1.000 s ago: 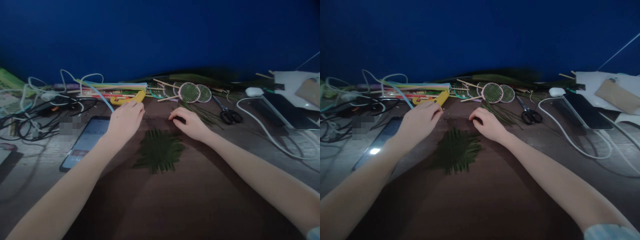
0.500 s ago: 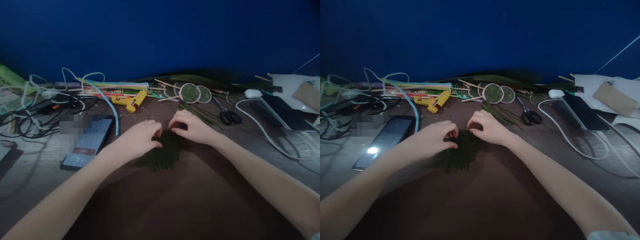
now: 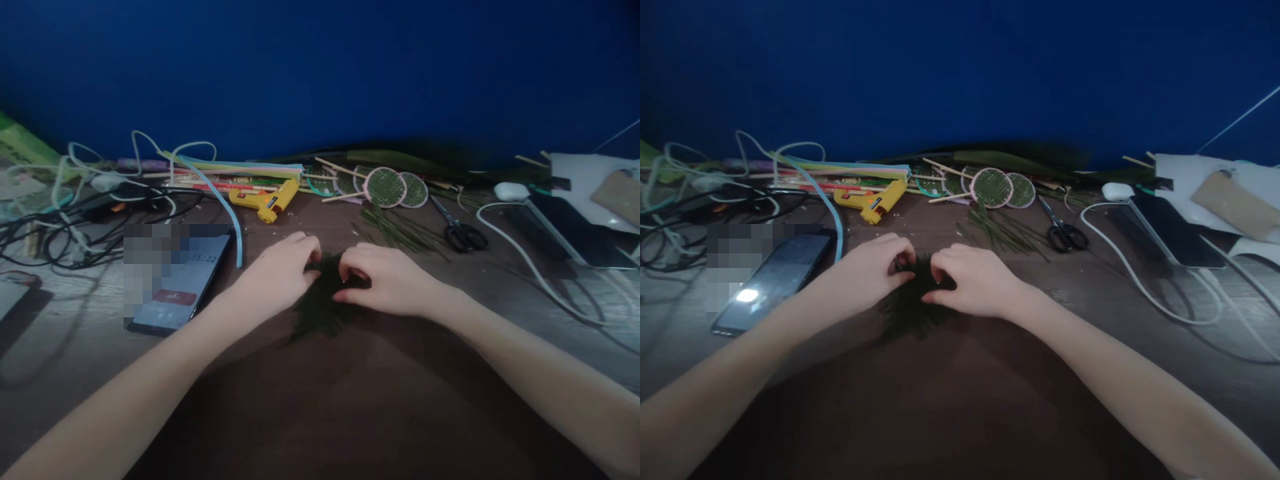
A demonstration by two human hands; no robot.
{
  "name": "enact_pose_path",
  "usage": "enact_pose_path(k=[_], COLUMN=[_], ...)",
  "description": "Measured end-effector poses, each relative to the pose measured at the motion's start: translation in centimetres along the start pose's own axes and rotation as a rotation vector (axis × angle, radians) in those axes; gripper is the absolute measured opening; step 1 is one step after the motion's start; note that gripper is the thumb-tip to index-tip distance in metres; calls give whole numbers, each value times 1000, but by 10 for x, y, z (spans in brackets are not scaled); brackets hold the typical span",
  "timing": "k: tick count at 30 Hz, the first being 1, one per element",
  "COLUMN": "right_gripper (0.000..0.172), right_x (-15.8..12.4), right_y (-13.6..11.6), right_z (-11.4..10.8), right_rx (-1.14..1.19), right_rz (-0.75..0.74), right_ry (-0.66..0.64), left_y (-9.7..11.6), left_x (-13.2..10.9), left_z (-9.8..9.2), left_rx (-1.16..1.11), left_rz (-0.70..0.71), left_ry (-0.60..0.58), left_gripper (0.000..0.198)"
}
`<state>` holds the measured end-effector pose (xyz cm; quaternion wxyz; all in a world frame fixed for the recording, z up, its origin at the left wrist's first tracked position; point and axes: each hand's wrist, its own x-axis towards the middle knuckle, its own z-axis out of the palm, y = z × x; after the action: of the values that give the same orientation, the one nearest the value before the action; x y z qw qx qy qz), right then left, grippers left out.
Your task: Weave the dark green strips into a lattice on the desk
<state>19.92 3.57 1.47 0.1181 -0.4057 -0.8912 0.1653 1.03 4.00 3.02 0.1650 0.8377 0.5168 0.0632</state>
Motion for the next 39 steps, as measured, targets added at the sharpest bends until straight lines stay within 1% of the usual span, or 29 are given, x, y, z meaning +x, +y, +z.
enact_pose_path(k=[2, 5, 9, 13, 17, 19, 21, 24, 29, 35, 39], right_gripper=[27, 22, 21, 24, 12, 16, 20, 21, 22, 22, 21], right_x=[-1, -1, -1, 1, 4, 5, 6, 6, 4, 3, 4], right_y=[-4, 0, 13, 16, 6, 2, 0, 0, 0, -1, -1], right_z=[2, 2, -1, 0, 9, 14, 18, 21, 22, 23, 24], right_rx=[-49, -58, -72, -49, -13, -21, -36, -67, -90, -57, -30], right_rz=[-54, -121, -145, -116, -86, -81, -78, -62, -13, -11, -1], right_ry=[-38, -88, -68, 30, 132, 146, 133, 116, 134, 135, 129], left_y=[-4, -9, -15, -20, -25, -28, -29, -27, -17, -10, -11], left_x=[0, 1, 1, 1, 0, -1, -2, -3, -3, -4, -3], left_z=[-7, -14, -14, -12, -15, -16, -17, -14, -8, -4, -1], left_rx=[36, 41, 42, 51, 77, 86, 83, 71, 65, 122, 139], left_rz=[-19, -36, -33, -20, -58, -81, -83, -58, -22, 48, 45], left_ry=[10, 48, 36, -20, -63, -96, -128, -145, -116, -84, -71], left_gripper=[4, 4, 7, 8, 5, 5, 3, 8, 16, 12, 12])
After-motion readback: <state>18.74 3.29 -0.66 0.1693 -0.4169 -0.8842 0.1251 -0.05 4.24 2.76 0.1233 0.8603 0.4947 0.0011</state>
